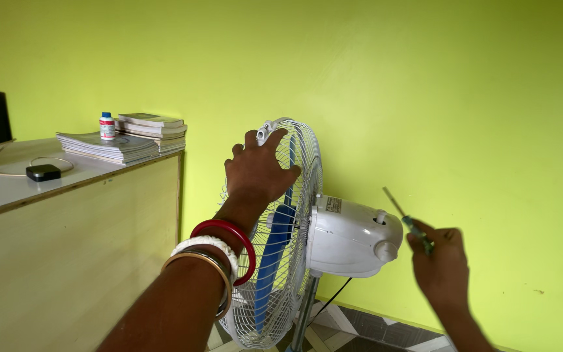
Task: The person uses a screwdriver to loosen and tighten screws on the rear housing of a standing electric fan. They repeatedly adjust the same screw while holding the fan head steady, without removing the cover or completing the repair.
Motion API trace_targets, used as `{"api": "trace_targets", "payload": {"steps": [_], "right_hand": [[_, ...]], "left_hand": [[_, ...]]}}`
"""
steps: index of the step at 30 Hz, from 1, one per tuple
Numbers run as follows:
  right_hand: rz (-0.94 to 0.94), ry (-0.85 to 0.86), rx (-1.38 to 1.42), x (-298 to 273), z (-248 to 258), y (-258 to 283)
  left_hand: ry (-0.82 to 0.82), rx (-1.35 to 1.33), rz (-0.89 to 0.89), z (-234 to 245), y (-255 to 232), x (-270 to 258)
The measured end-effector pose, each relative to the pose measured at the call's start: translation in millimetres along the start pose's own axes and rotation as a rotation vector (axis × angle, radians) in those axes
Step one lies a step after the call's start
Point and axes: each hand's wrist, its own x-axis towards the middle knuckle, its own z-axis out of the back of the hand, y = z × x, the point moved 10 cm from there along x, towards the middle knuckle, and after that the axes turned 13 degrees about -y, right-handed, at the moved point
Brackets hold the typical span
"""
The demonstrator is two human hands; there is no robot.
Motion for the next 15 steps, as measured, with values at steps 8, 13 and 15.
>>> {"api": "trace_targets", "payload": {"steps": [8, 13, 15], "right_hand": [[-0.267, 0.064, 0.226, 68.4, 35.2, -6.5], [-0.253, -0.033, 0.283, 81.4, 38.7, 20.4], [-0.193, -0.107, 0.366, 78.1, 45.0, 24.1]], "left_hand": [[0.004, -0.022, -0.052, -3.8, 7.9, 5.7], [-0.006, 0.002, -0.058, -4.1, 6.0, 6.3], [-0.006, 0.001, -0.054, -3.3, 7.3, 5.1]]}}
